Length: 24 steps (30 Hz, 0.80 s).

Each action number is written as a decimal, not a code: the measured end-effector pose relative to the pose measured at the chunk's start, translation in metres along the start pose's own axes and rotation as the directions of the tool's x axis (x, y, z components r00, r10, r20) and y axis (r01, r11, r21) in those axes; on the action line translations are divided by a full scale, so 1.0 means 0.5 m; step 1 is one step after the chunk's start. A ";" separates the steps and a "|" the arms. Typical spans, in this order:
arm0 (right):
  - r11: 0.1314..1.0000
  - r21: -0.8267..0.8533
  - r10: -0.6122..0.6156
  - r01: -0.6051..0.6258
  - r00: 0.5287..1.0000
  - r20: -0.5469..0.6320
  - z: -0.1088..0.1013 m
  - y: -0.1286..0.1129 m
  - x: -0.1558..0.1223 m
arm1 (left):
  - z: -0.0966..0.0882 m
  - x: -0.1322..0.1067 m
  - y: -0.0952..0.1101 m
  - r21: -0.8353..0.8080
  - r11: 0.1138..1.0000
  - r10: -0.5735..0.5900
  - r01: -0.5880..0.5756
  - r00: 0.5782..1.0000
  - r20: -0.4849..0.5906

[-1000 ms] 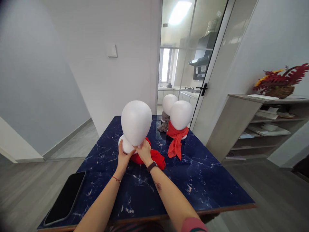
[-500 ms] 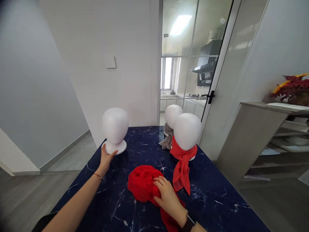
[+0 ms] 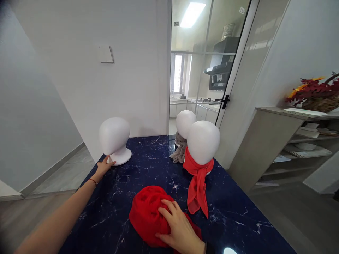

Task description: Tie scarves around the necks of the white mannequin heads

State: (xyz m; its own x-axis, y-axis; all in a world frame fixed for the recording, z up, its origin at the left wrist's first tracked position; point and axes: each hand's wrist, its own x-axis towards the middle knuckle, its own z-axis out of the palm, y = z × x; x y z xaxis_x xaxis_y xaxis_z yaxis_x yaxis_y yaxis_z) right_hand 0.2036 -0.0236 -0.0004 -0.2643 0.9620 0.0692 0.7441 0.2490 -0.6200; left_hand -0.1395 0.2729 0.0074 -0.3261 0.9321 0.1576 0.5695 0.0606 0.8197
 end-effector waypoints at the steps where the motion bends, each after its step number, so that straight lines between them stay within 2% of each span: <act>1: 0.999 0.031 -0.033 0.033 0.999 -0.003 0.004 -0.005 0.011 | 0.004 -0.004 -0.004 0.039 0.999 -0.007 0.007 1.000 -0.009; 3: 0.986 0.141 -0.080 0.088 0.995 -0.060 0.004 -0.015 0.053 | 0.015 -0.021 -0.012 0.072 0.997 -0.011 0.012 1.000 -0.009; 5: 0.954 0.281 -0.049 0.104 0.979 -0.197 -0.010 -0.025 0.125 | 0.025 -0.044 -0.015 0.123 0.992 0.022 -0.019 1.000 -0.023; 7: 0.917 0.382 0.036 0.111 0.933 -0.359 -0.037 -0.036 0.221 | 0.031 -0.064 -0.013 0.206 0.977 0.072 -0.062 0.996 -0.044; 9: 0.897 0.420 0.099 0.139 0.863 -0.496 -0.064 -0.049 0.329 | 0.032 -0.076 -0.007 0.283 0.954 0.116 -0.095 0.992 -0.059; 10: 0.893 0.432 0.133 0.128 0.842 -0.523 -0.074 -0.057 0.381 | 0.032 -0.079 -0.004 0.307 0.946 0.129 -0.104 0.990 -0.061; 12: 0.884 0.465 0.225 0.039 0.837 -0.499 -0.078 -0.073 0.470 | 0.031 -0.081 0.001 0.329 0.937 0.142 -0.112 0.988 -0.068; 14: 0.896 0.443 0.273 -0.037 0.833 -0.481 -0.059 -0.090 0.521 | 0.031 -0.080 0.005 0.352 0.929 0.156 -0.118 0.984 -0.082; 15: 0.912 0.407 0.271 -0.058 0.829 -0.490 -0.044 -0.099 0.528 | 0.032 -0.080 0.006 0.361 0.925 0.164 -0.121 0.982 -0.090; 17: 0.954 0.297 0.201 -0.046 0.833 -0.516 -0.007 -0.118 0.497 | 0.035 -0.081 0.006 0.371 0.920 0.180 -0.130 0.979 -0.101; 19: 0.981 0.189 0.048 0.047 0.883 -0.466 0.022 -0.134 0.412 | 0.038 -0.083 0.004 0.367 0.920 0.187 -0.134 0.976 -0.110; 21: 0.962 0.178 -0.151 0.207 0.946 -0.287 0.033 -0.144 0.291 | 0.039 -0.083 0.000 0.338 0.931 0.190 -0.137 0.973 -0.129; 22: 0.948 0.213 -0.204 0.238 0.964 -0.169 0.030 -0.146 0.225 | 0.038 -0.082 -0.002 0.305 0.942 0.193 -0.142 0.970 -0.146; 24: 0.938 0.265 -0.237 0.222 0.971 0.026 0.010 -0.144 0.097 | 0.032 -0.083 -0.007 0.216 0.965 0.194 -0.152 0.963 -0.189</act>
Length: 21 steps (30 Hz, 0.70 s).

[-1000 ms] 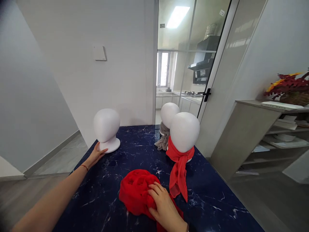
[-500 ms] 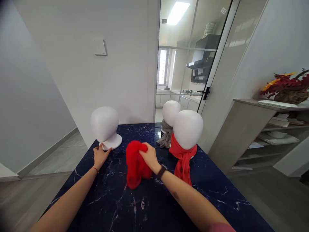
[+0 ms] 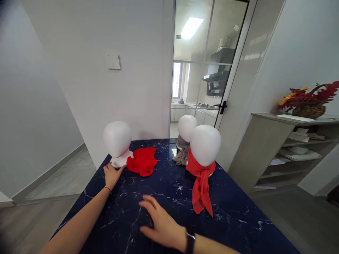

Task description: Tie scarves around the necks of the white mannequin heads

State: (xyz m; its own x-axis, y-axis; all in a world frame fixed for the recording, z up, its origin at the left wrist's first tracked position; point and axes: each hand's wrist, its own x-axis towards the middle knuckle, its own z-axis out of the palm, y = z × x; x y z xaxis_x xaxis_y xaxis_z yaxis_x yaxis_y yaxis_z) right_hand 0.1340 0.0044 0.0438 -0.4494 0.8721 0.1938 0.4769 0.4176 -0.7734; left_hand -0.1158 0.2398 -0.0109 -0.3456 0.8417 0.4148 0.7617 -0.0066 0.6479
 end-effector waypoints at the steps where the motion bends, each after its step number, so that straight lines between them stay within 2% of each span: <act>1: 0.999 0.017 0.044 -0.045 0.997 0.058 -0.009 -0.012 -0.058 | -0.004 -0.002 -0.002 -0.044 0.999 -0.008 0.007 1.000 -0.019; 3: 0.984 0.039 0.174 -0.176 0.984 0.048 -0.030 -0.023 -0.159 | -0.017 -0.013 -0.004 -0.108 0.994 -0.026 0.022 0.999 -0.031; 5: 0.953 0.068 0.300 -0.295 0.951 -0.076 -0.043 -0.015 -0.244 | -0.036 -0.039 0.000 -0.143 0.989 -0.031 0.028 0.999 -0.016; 7: 0.923 0.105 0.385 -0.370 0.894 -0.230 -0.041 0.008 -0.317 | -0.059 -0.086 0.010 -0.177 0.984 -0.028 0.026 1.000 -0.010; 10: 0.894 0.126 0.438 -0.431 0.778 -0.449 -0.008 0.046 -0.397 | -0.098 -0.192 0.037 -0.221 0.975 -0.009 0.007 1.000 -0.008; 12: 0.891 0.077 0.404 -0.448 0.701 -0.588 0.025 0.057 -0.424 | -0.125 -0.279 0.058 -0.254 0.967 0.036 -0.028 0.999 0.024; 13: 0.893 0.026 0.361 -0.449 0.681 -0.637 0.042 0.057 -0.429 | -0.140 -0.325 0.068 -0.273 0.961 0.069 -0.052 0.996 0.051; 15: 0.890 -0.119 0.252 -0.440 0.692 -0.677 0.070 0.047 -0.429 | -0.173 -0.413 0.085 -0.316 0.943 0.145 -0.101 0.982 0.120; 17: 0.867 -0.267 0.154 -0.421 0.735 -0.661 0.087 0.035 -0.421 | -0.214 -0.491 0.094 -0.373 0.920 0.207 -0.122 0.958 0.198; 19: 0.843 -0.357 0.096 -0.403 0.765 -0.637 0.091 0.027 -0.415 | -0.262 -0.557 0.091 -0.451 0.889 0.239 -0.082 0.922 0.304; 21: 0.838 -0.384 0.072 -0.388 0.775 -0.627 0.089 0.026 -0.414 | -0.317 -0.614 0.074 -0.502 0.865 0.241 -0.002 0.879 0.411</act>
State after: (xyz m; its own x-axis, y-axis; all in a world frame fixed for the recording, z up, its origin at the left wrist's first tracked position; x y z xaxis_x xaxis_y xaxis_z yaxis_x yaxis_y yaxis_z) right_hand 0.1997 -0.1821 -0.0332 0.1598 0.8663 0.4733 0.8638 0.1093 -0.4918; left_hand -0.0684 -0.1044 -0.0127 0.1053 0.9604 0.2578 0.3850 -0.2784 0.8799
